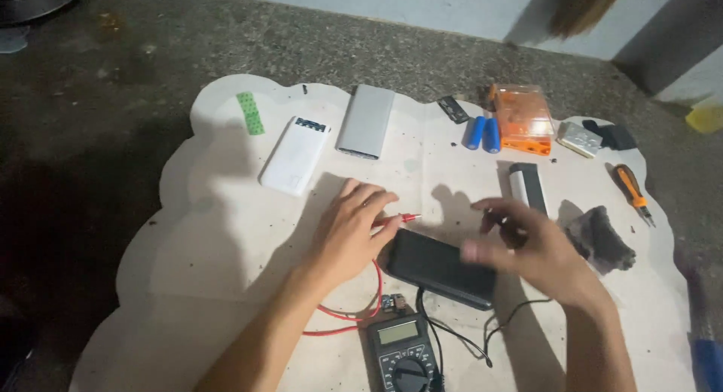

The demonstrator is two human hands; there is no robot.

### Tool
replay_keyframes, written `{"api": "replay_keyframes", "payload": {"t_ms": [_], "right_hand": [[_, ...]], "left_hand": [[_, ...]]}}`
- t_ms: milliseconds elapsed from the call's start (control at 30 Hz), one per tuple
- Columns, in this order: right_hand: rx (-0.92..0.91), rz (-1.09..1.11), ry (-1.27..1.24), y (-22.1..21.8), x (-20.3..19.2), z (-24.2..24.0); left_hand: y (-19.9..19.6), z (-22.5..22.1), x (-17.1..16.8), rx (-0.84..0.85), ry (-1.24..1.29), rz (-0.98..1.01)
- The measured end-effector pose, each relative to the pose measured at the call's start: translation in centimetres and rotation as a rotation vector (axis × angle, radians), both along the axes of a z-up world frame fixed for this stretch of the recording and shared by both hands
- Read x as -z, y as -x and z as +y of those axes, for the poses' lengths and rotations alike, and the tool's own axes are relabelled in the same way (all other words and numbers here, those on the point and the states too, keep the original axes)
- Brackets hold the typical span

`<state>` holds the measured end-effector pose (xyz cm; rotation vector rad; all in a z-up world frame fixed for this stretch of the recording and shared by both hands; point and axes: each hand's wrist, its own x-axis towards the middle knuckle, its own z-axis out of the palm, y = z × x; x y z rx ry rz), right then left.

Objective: Inspecting the internal components of a power bank using a multimeter for diagnostics.

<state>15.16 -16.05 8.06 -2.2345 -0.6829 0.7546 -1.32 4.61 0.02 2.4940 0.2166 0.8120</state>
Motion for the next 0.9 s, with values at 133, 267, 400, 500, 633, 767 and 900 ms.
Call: {"api": "replay_keyframes", "payload": {"t_ms": [133, 267, 400, 500, 633, 767, 900], "right_hand": [[-0.309, 0.031, 0.038, 1.0, 2.4, -0.1], [-0.381, -0.278, -0.132, 1.5, 3.9, -0.6], [-0.212, -0.431, -0.309, 1.3, 5.9, 0.0], [-0.155, -0.47, -0.343, 1.7, 7.2, 1.0], [-0.157, -0.581, -0.396, 1.1, 6.3, 0.9], [-0.073, -0.527, -0.474, -0.3, 5.1, -1.0], [-0.104, -0.396, -0.371, -1.4, 4.0, -2.3]], "left_hand": [[-0.3, 1.5, 1.4, 0.047, -0.054, 0.15], [-0.1, 1.5, 1.6, 0.018, 0.106, 0.165], [0.4, 2.1, -0.6, 0.014, 0.424, 0.04], [0.5, 1.4, -1.0, 0.035, 0.438, 0.0], [0.6, -0.1, -2.7, 0.073, 0.381, 0.047], [0.6, -1.2, -3.3, 0.108, 0.168, 0.157], [0.4, -1.7, -2.9, 0.177, 0.158, 0.186]]}}
